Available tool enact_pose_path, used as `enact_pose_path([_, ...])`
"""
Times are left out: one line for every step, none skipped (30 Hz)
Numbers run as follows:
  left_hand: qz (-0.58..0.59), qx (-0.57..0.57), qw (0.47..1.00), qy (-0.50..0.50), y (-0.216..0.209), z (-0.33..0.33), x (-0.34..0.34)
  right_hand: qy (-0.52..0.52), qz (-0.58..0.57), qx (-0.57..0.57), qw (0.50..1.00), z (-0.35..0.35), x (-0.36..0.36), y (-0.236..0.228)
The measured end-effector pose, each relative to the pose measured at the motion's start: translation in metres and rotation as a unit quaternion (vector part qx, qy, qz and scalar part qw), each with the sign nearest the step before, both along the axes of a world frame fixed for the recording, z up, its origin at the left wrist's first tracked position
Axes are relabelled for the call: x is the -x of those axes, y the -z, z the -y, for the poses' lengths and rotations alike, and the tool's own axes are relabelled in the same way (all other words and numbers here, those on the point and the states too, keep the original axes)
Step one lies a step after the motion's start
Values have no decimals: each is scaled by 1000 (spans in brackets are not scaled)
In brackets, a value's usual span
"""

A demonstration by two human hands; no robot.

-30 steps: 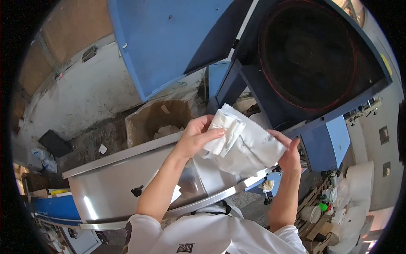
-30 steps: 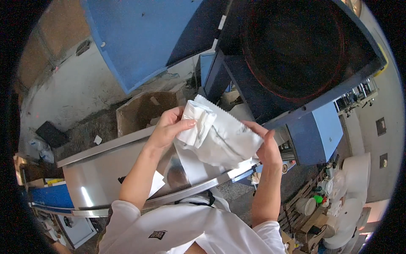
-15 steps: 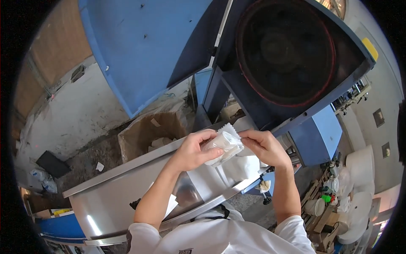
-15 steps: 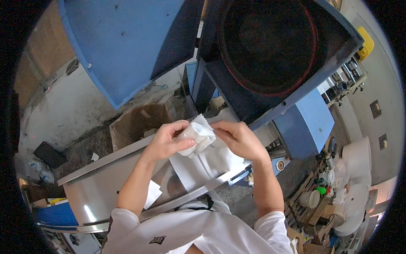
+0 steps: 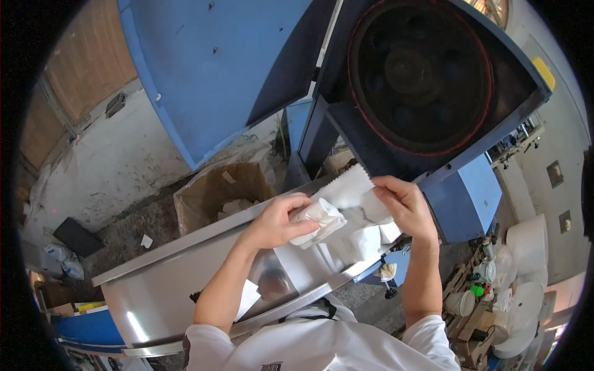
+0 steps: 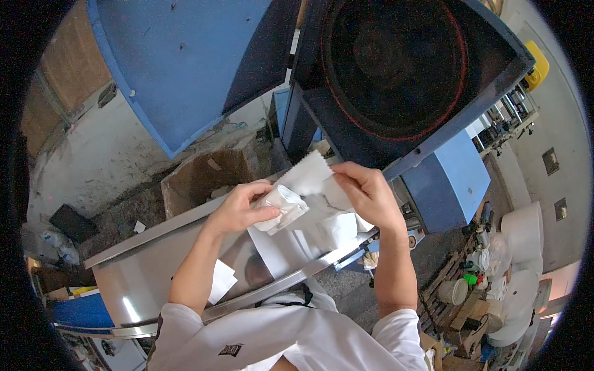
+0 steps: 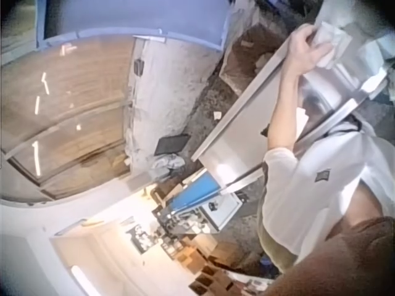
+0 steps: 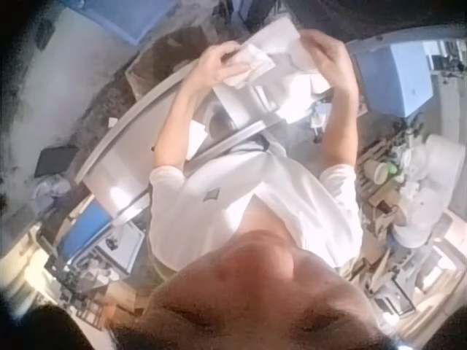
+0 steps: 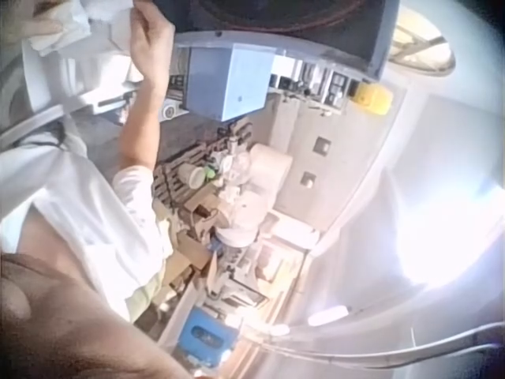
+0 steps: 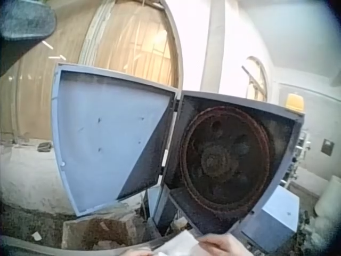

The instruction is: Inspecting stacks of white paper sheets and placing them into a production machine.

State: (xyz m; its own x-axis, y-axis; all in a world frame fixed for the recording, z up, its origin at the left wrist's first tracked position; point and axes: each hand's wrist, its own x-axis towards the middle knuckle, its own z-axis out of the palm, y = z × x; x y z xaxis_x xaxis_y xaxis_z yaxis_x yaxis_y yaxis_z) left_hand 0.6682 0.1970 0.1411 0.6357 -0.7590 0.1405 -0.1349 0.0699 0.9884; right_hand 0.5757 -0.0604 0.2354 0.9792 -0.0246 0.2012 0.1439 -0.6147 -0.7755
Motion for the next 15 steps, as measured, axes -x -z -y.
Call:
enact_pose_path([1,1,1000,0,4,0,-1,0,1,1,1000,3,0,1])
enact_pose_path([-24,8,1000,-6,8,-1,-1,6,4,-3,1000,5,-1,2])
enact_pose_path([-49,16,999,-11,10,-1,-1,13,7,-6,1000,6,-1,3])
enact_pose_path([-49,16,999,-12,10,-2,-2,12,7,-6,1000,5,0,3])
enact_pose_path([-34,2,999,-12,10,-3,-2,16,-17,-9,1000,4,1,3])
enact_pose_path([-19,-11,1000,-12,10,-3,-3,19,-40,-13,999,3,2,4])
enact_pose_path([-18,-11,1000,-13,7,-4,-3,18,-40,-12,999,1,2,4])
enact_pose_path([-10,-9,1000,-12,4,-3,-2,23,-45,-13,999,0,3,4])
enact_pose_path([-2,-7,1000,-10,2,-2,-1,28,-50,-13,998,-1,4,4])
enact_pose_path([-2,-6,1000,-9,1,-1,0,28,-51,-13,998,-1,4,4])
enact_pose_path([-8,-11,1000,-11,-1,-1,0,26,-47,-16,998,-2,4,3])
enact_pose_path([-14,-16,1000,-12,-3,-2,1,25,-43,-20,999,-3,4,3])
enact_pose_path([-14,-16,1000,-12,-1,-2,1,24,-43,-21,999,-3,4,3])
enact_pose_path([-26,-22,999,-8,3,-2,0,25,-28,-15,999,-2,4,5])
enact_pose_path([-39,-27,999,-4,6,-2,-1,27,-13,-10,1000,0,4,6])
